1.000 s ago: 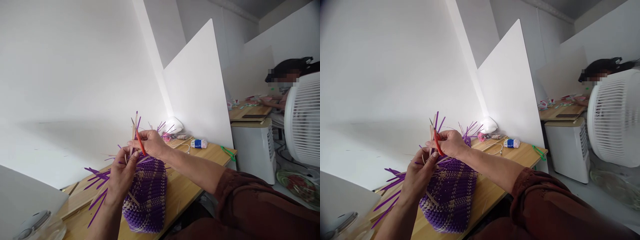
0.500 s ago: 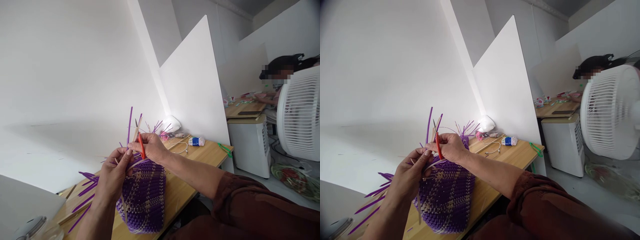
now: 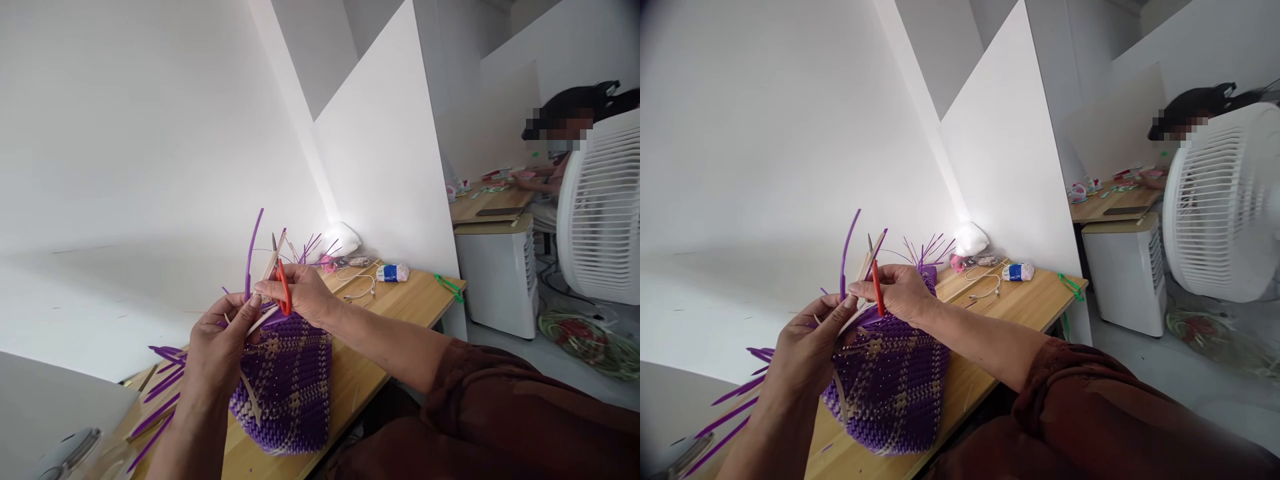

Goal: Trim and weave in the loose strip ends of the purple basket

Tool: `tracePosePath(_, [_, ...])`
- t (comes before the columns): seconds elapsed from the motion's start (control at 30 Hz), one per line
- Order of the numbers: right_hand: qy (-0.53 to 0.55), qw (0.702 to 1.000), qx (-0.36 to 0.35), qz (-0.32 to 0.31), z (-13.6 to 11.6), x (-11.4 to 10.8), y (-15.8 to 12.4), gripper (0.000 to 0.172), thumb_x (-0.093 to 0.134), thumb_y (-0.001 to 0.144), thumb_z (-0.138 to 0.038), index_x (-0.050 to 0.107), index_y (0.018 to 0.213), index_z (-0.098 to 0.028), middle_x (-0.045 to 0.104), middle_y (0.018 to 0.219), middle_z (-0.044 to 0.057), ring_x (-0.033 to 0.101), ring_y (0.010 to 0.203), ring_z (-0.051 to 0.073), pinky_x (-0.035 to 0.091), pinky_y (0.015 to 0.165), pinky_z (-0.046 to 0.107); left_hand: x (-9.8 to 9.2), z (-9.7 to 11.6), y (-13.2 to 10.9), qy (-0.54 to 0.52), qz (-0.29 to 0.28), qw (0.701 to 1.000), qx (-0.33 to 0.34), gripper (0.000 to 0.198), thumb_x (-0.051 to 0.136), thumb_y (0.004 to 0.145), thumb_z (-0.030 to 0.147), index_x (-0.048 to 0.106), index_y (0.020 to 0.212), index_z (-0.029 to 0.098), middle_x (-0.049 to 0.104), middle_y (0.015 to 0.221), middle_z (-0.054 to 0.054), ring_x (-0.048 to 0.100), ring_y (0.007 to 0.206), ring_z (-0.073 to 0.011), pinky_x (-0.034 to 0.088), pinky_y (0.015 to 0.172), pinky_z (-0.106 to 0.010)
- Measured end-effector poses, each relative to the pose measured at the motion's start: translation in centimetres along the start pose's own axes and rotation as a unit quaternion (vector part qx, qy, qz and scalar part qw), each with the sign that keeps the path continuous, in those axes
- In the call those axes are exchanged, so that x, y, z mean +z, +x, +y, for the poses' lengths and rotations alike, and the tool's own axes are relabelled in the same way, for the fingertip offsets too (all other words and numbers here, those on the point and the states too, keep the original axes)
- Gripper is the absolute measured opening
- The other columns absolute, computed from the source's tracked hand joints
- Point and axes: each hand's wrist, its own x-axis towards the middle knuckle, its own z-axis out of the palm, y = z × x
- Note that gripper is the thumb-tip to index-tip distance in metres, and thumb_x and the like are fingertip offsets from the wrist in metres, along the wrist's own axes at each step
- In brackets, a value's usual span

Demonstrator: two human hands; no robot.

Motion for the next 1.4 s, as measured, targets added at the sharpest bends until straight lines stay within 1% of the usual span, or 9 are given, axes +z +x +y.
tracePosePath(0.23, [-0.005, 1.0, 0.004, -0.003, 0.5, 0.0, 0.1, 0.025, 0.087, 0.059, -0.031, 0.071, 0.069, -0.015, 0.056, 0.061, -0.004, 0.045, 0.059, 0.008, 0.034, 0.058, 0.026, 0.1, 0.3, -0.2, 0.005, 0.031, 0.999, -0.013, 0.045, 0.094, 0.05, 0.04, 0.074, 0.082, 0.014, 0.064, 0.068, 0.001, 0.052, 0.052, -0.007, 0.04, 0.039, -0.014])
tracePosePath(0.43, [-0.001, 1.0, 0.001, 0.023, 1.2, 0.0, -0.1, 0.026, 0.086, 0.059, -0.03, 0.065, 0.067, -0.016, 0.055, 0.061, -0.005, 0.046, 0.058, 0.009, 0.036, 0.057, 0.026, 0.0, 0.2, -0.1, 0.015, 0.041, 0.999, -0.01, 0.04, 0.092, 0.054, 0.042, 0.071, 0.073, 0.014, 0.056, 0.056, 0.004, 0.044, 0.043, -0.0039, 0.034, 0.037, -0.013])
tracePosePath(0.67, [-0.03, 0.999, -0.019, 0.002, 1.8, -0.3, -0.4, 0.031, 0.084, 0.067, -0.039, 0.063, 0.069, -0.016, 0.049, 0.058, -0.006, 0.04, 0.054, 0.007, 0.031, 0.052, 0.024, -0.1, -0.1, -0.1, -0.016, 0.047, 0.998, -0.03, 0.043, 0.091, 0.055, 0.044, 0.071, 0.081, 0.015, 0.069, 0.067, -0.002, 0.06, 0.053, -0.0123, 0.049, 0.048, -0.02])
tracePosePath(0.77, [-0.06, 0.998, -0.025, -0.015, 2.0, -1.1, -1.1, 0.038, 0.079, 0.074, -0.049, 0.062, 0.074, -0.016, 0.055, 0.06, -0.004, 0.045, 0.054, 0.007, 0.035, 0.052, 0.024, 0.0, -0.2, -0.1, -0.022, 0.047, 0.998, -0.018, 0.042, 0.09, 0.058, 0.043, 0.069, 0.081, 0.016, 0.064, 0.061, 0.002, 0.054, 0.047, -0.0082, 0.043, 0.043, -0.015])
tracePosePath(0.9, [-0.145, 0.988, -0.018, -0.047, 2.6, -2.6, -2.4, 0.051, 0.052, 0.091, -0.064, 0.064, 0.089, -0.015, 0.061, 0.067, 0.001, 0.05, 0.055, 0.008, 0.04, 0.053, 0.024, 0.1, -0.1, -0.2, -0.04, 0.058, 0.997, -0.008, 0.038, 0.087, 0.062, 0.042, 0.064, 0.079, 0.016, 0.047, 0.049, 0.009, 0.037, 0.038, -0.0024, 0.028, 0.035, -0.011])
tracePosePath(1.03, [-0.2, 0.977, 0.031, -0.073, 3.1, -3.3, -3.1, 0.053, 0.048, 0.093, -0.066, 0.064, 0.092, -0.016, 0.061, 0.069, 0.001, 0.051, 0.056, 0.009, 0.04, 0.053, 0.022, 0.1, -0.2, -0.1, -0.047, 0.054, 0.997, -0.002, 0.038, 0.087, 0.062, 0.04, 0.062, 0.077, 0.016, 0.045, 0.047, 0.01, 0.035, 0.036, -0.0024, 0.026, 0.033, -0.011])
tracePosePath(1.17, [-0.199, 0.974, 0.021, -0.105, 3.0, -2.4, -3.0, 0.047, 0.056, 0.09, -0.063, 0.057, 0.08, -0.017, 0.055, 0.065, -0.002, 0.049, 0.055, 0.009, 0.038, 0.051, 0.023, 0.0, -0.2, -0.1, -0.049, 0.056, 0.997, -0.011, 0.038, 0.087, 0.061, 0.038, 0.06, 0.077, 0.017, 0.044, 0.046, 0.01, 0.034, 0.035, -0.0023, 0.026, 0.032, -0.012])
tracePosePath(1.3, [-0.216, 0.972, -0.046, -0.08, 2.7, -0.8, -2.9, 0.047, 0.053, 0.093, -0.06, 0.047, 0.072, -0.019, 0.046, 0.063, -0.004, 0.044, 0.059, 0.009, 0.035, 0.055, 0.024, 0.2, -0.1, -0.4, -0.05, 0.066, 0.997, -0.002, 0.039, 0.086, 0.063, 0.037, 0.055, 0.075, 0.018, 0.045, 0.045, 0.01, 0.035, 0.034, -0.0033, 0.029, 0.033, -0.013])
tracePosePath(1.4, [-0.224, 0.971, -0.039, -0.068, 2.8, -0.2, -2.9, 0.048, 0.048, 0.095, -0.061, 0.047, 0.072, -0.019, 0.046, 0.06, -0.004, 0.043, 0.057, 0.01, 0.034, 0.054, 0.025, 0.3, -0.2, -0.6, -0.05, 0.062, 0.997, 0.009, 0.039, 0.085, 0.066, 0.038, 0.053, 0.076, 0.019, 0.046, 0.046, 0.011, 0.035, 0.034, -0.0035, 0.03, 0.033, -0.013])
